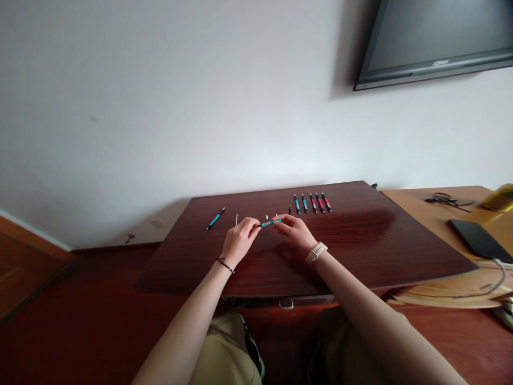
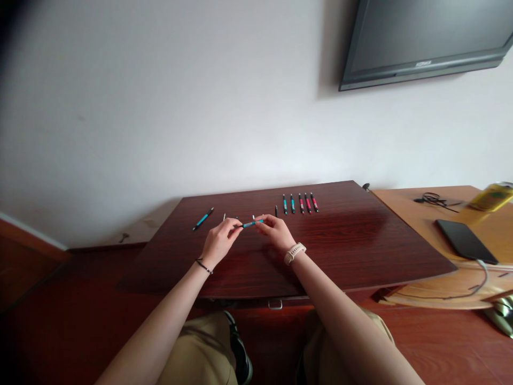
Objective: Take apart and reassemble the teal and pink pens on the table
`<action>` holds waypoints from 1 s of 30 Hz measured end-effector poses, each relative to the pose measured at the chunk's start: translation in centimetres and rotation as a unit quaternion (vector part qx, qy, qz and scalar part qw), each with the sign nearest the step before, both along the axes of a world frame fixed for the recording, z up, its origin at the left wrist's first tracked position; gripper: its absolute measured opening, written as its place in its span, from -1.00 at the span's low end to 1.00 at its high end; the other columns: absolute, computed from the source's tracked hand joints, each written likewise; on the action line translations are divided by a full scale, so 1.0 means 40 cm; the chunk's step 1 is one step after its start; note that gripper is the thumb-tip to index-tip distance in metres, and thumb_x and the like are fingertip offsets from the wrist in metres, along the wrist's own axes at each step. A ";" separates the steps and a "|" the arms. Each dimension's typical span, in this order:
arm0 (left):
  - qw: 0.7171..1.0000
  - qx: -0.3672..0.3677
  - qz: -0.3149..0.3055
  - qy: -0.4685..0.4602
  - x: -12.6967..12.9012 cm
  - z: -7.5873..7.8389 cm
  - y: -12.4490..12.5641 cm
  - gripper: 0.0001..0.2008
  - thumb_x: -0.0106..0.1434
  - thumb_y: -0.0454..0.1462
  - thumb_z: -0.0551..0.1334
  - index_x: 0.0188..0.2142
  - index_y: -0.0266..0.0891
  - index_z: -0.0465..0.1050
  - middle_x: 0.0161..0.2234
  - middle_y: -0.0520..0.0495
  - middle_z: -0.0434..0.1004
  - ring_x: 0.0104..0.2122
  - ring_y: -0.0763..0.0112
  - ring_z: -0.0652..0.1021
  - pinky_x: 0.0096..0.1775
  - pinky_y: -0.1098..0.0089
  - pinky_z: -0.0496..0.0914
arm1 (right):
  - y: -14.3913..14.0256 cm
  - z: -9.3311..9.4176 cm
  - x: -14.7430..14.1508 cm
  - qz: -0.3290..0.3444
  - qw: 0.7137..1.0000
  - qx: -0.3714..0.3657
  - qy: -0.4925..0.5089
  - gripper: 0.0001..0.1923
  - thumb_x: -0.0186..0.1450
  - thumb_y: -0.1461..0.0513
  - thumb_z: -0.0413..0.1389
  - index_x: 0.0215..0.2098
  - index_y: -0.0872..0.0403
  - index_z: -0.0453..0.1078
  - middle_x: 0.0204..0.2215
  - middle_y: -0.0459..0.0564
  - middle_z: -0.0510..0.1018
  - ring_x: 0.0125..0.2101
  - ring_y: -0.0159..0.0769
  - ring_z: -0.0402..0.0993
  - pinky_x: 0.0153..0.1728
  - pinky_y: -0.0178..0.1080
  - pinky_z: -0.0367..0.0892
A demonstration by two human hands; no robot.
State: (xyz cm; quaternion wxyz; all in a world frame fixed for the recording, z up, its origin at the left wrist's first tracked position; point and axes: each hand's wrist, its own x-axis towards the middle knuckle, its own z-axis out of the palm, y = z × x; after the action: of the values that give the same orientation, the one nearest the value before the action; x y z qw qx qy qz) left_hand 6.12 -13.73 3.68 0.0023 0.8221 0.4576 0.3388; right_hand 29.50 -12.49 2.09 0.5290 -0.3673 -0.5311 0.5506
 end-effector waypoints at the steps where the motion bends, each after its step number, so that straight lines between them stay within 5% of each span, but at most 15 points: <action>1: 1.000 -0.005 0.001 -0.002 0.002 0.000 0.001 -0.86 0.54 -0.17 0.20 -0.03 -0.12 0.49 -0.08 -0.08 0.68 -0.19 0.31 0.69 -0.09 0.33 0.53 | 0.000 0.000 0.000 -0.006 1.000 -0.003 0.004 -0.55 0.18 -0.05 0.43 -0.13 0.09 0.63 -0.36 -0.07 0.66 -0.39 -0.38 0.53 -0.31 -0.32 0.41; 9: 0.993 0.012 0.107 -0.047 -0.055 -0.030 0.039 -0.90 0.50 -0.28 0.20 -0.04 -0.12 0.46 -0.10 -0.08 0.66 -0.17 0.29 0.65 -0.06 0.31 0.50 | 0.005 -0.004 0.012 -0.102 0.986 -0.084 0.099 -0.57 0.20 -0.09 0.41 -0.22 0.05 0.54 -0.28 -0.02 0.70 -0.36 -0.36 0.64 -0.32 -0.36 0.48; 15: 0.983 0.003 0.181 -0.018 -0.124 -0.081 0.077 -0.71 0.37 -0.36 0.33 0.05 -0.13 0.43 -0.04 -0.13 0.62 -0.09 0.19 0.61 -0.03 0.23 0.51 | 0.023 -0.007 0.018 -0.171 0.950 -0.118 0.234 -0.75 0.28 0.08 0.38 -0.23 0.04 0.50 -0.31 -0.02 0.71 -0.33 -0.31 0.70 -0.40 -0.38 0.52; 20: 0.979 -0.015 0.201 0.011 -0.142 -0.101 0.091 -0.74 0.36 -0.34 0.35 0.02 -0.14 0.44 0.00 -0.17 0.60 -0.05 0.15 0.59 0.00 0.18 0.51 | 0.034 -0.007 0.017 -0.161 0.929 -0.158 0.294 -0.85 0.27 0.23 0.33 -0.20 0.06 0.53 -0.32 -0.01 0.72 -0.45 -0.39 0.60 -0.49 -0.40 0.50; 30: 0.979 -0.001 0.202 0.035 -0.127 -0.094 0.093 -0.79 0.38 -0.29 0.33 -0.01 -0.10 0.45 -0.02 -0.16 0.59 0.03 0.07 0.55 0.09 0.12 0.47 | 0.040 -0.015 0.006 -0.169 0.927 -0.157 0.295 -0.79 0.26 0.17 0.37 -0.28 0.03 0.43 -0.45 -0.13 0.61 -0.57 -0.48 0.44 -0.59 -0.44 0.36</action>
State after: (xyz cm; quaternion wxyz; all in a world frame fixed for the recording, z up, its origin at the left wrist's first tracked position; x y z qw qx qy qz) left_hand 1.04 -10.00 -0.07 -0.0813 0.7242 0.6141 0.3031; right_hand 29.74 -10.89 1.49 0.6828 -0.3509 -0.1872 0.6129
